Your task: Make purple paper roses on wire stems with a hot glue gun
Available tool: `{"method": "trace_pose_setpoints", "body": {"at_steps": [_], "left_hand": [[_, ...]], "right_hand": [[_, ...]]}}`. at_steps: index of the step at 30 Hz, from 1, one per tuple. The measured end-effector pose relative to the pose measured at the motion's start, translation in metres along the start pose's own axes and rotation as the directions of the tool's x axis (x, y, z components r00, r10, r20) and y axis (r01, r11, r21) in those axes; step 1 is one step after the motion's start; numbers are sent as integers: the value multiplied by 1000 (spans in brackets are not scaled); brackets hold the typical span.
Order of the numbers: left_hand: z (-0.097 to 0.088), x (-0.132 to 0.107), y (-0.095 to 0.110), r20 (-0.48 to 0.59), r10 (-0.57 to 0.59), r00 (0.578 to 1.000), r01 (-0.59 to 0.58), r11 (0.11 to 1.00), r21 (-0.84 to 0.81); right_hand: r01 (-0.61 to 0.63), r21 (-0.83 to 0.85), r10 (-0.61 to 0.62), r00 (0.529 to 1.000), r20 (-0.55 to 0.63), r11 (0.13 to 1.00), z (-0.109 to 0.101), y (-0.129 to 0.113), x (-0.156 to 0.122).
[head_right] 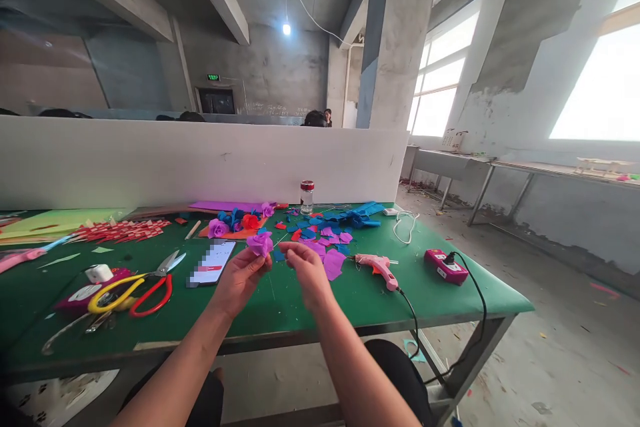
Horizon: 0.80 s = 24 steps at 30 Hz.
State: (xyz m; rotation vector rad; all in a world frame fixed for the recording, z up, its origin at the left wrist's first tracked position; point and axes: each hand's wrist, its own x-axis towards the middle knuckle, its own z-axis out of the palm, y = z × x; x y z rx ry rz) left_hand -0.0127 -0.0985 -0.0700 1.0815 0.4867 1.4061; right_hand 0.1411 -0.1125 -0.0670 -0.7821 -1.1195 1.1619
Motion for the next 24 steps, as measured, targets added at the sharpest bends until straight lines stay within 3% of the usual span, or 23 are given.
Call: {"method": "trace_pose_setpoints", "body": {"at_steps": [2, 6, 13, 24], "left_hand": [[0, 0, 0, -10, -10, 1000, 10, 1000, 16], [2, -1, -3, -6, -21, 1000, 21, 1000, 21], [2, 2, -9, -11, -44, 999, 44, 999, -4], [1, -1, -11, -7, -5, 1000, 6, 999, 34]], "right_hand": [[48, 25, -47, 998, -43, 999, 9, 7, -6], [81, 4, -79, 989, -124, 997, 5, 12, -11], [43, 67, -35, 992, -122, 997, 15, 15, -7], [77, 71, -64, 984, -164, 995, 24, 17, -11]]}}
